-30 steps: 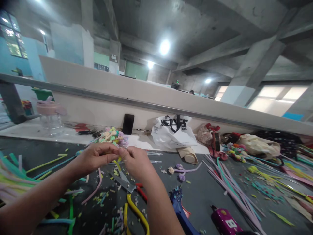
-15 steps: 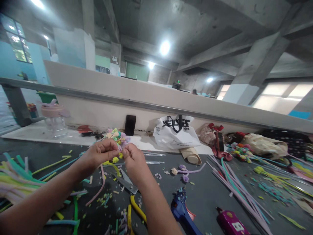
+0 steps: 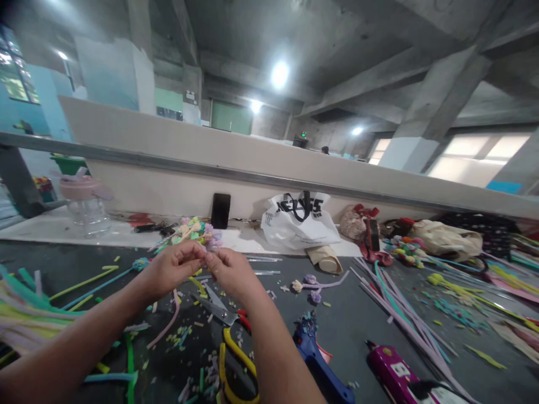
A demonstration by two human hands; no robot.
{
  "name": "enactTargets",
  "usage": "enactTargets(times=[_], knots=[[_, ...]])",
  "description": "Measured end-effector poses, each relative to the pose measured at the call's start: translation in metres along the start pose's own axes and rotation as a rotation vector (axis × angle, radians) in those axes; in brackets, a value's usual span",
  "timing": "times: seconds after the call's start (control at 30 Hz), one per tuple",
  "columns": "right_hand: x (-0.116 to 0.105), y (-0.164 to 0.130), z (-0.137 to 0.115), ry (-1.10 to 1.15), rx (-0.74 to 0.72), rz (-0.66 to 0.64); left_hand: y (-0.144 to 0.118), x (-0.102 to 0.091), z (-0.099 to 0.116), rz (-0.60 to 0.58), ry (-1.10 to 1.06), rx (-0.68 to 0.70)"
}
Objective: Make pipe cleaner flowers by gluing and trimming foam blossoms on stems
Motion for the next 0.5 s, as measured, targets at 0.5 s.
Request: enactTargets(times=[0.5], knots=[[0.006, 0.001, 0.015, -0.086, 0.093, -0.111, 0.003, 0.0, -0.025, -0.106, 0.015, -0.06]])
Point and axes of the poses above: each hand's wrist, its own y-axis towards the middle knuckle, its own x-axis out of the palm, z = x × y, the point moved 3 cm from there along y, towards the middle knuckle, and after that the axes turned 3 degrees about z, right-handed, at the moved point
